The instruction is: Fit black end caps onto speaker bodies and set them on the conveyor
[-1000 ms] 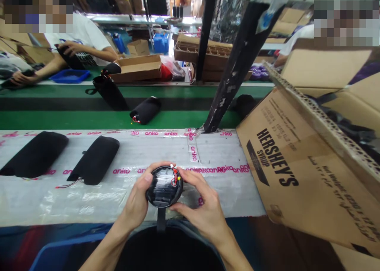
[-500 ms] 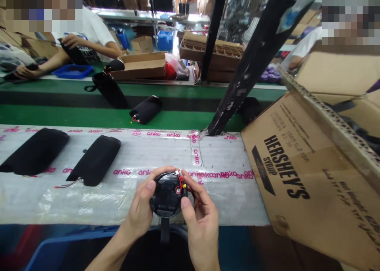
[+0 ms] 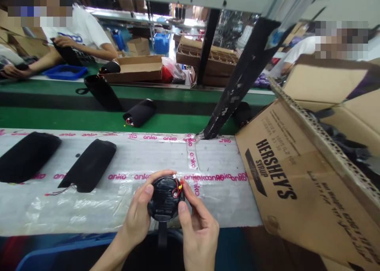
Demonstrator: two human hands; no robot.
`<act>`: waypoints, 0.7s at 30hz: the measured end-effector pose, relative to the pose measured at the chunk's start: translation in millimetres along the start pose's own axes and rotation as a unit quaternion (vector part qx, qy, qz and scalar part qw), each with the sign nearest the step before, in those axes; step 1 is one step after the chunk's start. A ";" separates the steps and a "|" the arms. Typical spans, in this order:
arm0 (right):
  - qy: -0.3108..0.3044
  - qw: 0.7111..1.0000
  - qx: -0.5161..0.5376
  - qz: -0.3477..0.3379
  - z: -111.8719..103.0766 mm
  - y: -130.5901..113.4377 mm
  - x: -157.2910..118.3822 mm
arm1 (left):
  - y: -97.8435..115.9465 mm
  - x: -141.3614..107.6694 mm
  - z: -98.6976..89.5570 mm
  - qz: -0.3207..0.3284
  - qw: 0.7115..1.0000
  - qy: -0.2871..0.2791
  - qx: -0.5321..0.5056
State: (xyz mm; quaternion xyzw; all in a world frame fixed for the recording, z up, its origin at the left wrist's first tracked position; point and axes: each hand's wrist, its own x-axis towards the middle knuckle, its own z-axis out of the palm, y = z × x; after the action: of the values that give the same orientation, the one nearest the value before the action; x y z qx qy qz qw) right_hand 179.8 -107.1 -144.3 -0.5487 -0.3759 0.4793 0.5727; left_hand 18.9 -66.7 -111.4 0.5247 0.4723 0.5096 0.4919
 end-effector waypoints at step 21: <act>-0.273 0.951 -0.144 -0.025 -47.5 31.4 56.3 | 63.7 118.0 -109.6 0.023 0.917 -0.021 0.397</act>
State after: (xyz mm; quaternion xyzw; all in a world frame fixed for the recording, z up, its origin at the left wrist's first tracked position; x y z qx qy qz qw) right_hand 235.5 -67.6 -186.2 -0.4635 -0.5964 0.5375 0.3748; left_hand -86.9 50.2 -39.9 0.6980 0.6133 0.2801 0.2413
